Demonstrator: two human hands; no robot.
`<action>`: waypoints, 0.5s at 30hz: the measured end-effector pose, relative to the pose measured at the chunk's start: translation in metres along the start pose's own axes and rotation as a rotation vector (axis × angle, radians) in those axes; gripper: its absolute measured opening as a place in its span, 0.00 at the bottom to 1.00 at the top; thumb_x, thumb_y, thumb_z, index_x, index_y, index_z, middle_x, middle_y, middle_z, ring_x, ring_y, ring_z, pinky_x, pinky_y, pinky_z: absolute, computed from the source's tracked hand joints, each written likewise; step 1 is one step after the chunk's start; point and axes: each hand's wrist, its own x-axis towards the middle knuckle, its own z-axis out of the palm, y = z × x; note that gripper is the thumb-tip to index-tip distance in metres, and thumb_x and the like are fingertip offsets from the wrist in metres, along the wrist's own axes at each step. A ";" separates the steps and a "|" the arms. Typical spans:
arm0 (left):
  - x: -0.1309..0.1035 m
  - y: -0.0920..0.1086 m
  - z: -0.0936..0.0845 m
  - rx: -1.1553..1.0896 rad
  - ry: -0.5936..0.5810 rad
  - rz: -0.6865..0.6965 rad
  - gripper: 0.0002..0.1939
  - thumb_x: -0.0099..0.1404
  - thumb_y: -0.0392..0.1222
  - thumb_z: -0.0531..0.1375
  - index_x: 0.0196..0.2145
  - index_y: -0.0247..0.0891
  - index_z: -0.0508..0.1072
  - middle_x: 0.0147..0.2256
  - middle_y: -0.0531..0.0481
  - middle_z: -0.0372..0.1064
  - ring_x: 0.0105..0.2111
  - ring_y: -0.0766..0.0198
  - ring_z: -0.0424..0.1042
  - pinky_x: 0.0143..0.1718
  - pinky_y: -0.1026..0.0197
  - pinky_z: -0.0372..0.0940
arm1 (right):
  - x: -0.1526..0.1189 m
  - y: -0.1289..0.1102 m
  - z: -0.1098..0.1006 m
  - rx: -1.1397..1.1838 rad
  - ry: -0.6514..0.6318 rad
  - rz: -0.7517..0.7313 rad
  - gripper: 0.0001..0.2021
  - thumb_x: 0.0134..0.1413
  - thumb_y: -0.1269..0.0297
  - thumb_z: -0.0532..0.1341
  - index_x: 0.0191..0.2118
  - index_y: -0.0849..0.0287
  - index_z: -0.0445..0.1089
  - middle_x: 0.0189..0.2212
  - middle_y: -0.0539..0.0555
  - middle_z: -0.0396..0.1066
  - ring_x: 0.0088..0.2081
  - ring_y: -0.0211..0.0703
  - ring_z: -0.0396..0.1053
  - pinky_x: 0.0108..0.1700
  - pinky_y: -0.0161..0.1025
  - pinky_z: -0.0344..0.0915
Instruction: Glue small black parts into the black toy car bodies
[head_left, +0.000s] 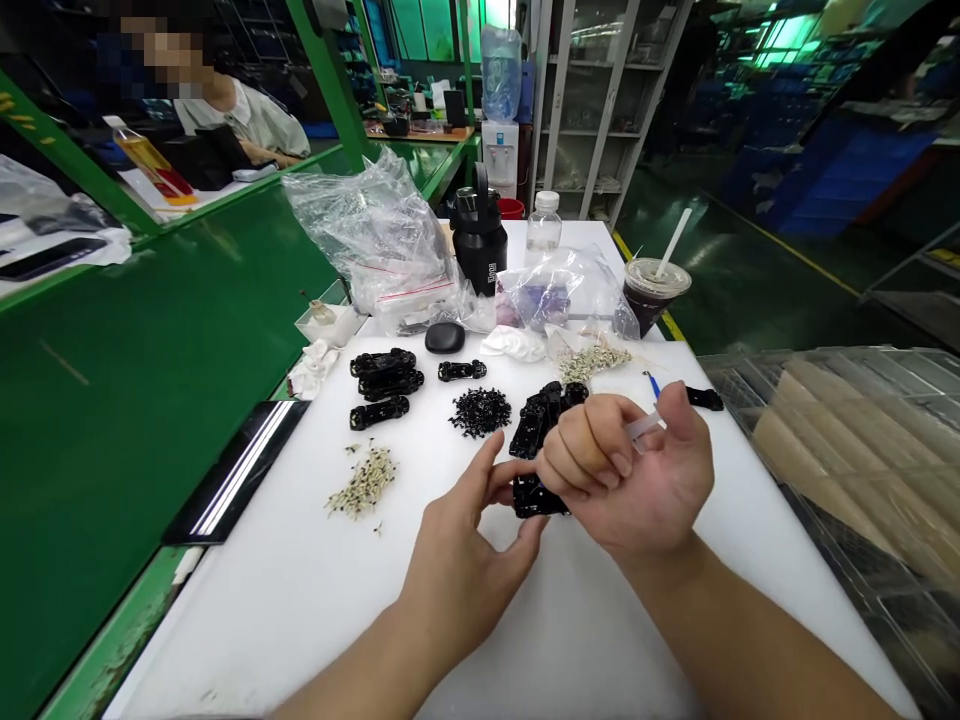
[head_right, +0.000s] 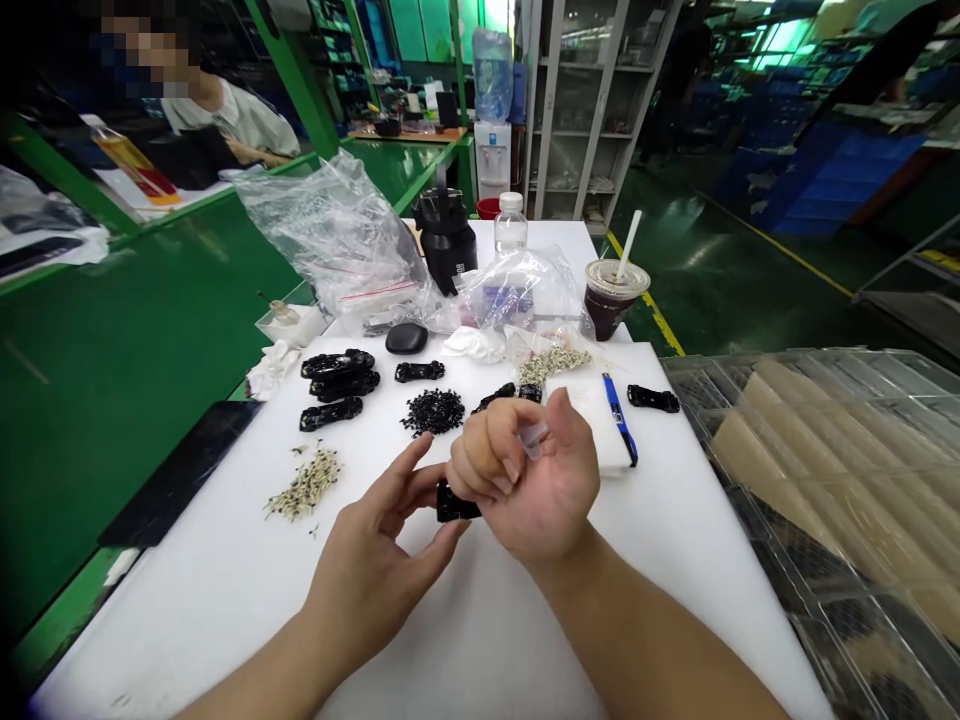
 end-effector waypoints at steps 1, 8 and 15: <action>0.000 0.001 0.000 -0.054 -0.003 -0.024 0.37 0.62 0.34 0.62 0.65 0.44 0.52 0.47 0.53 0.76 0.39 0.67 0.75 0.48 0.61 0.72 | 0.000 0.000 0.001 -0.005 -0.001 -0.011 0.31 0.63 0.38 0.49 0.17 0.57 0.52 0.13 0.45 0.45 0.15 0.34 0.44 0.19 0.36 0.46; 0.000 0.006 0.002 -0.282 -0.053 -0.161 0.35 0.60 0.36 0.64 0.63 0.38 0.58 0.48 0.49 0.77 0.39 0.65 0.78 0.49 0.59 0.74 | -0.004 0.002 0.006 -0.054 -0.042 -0.063 0.29 0.64 0.42 0.47 0.18 0.58 0.52 0.13 0.47 0.47 0.16 0.34 0.46 0.20 0.36 0.48; 0.001 0.009 0.000 -0.344 -0.056 -0.235 0.34 0.59 0.37 0.65 0.61 0.37 0.62 0.47 0.48 0.77 0.40 0.62 0.79 0.48 0.57 0.75 | -0.005 0.003 0.007 -0.094 -0.050 -0.074 0.28 0.65 0.44 0.47 0.18 0.57 0.53 0.14 0.47 0.47 0.17 0.35 0.46 0.20 0.36 0.49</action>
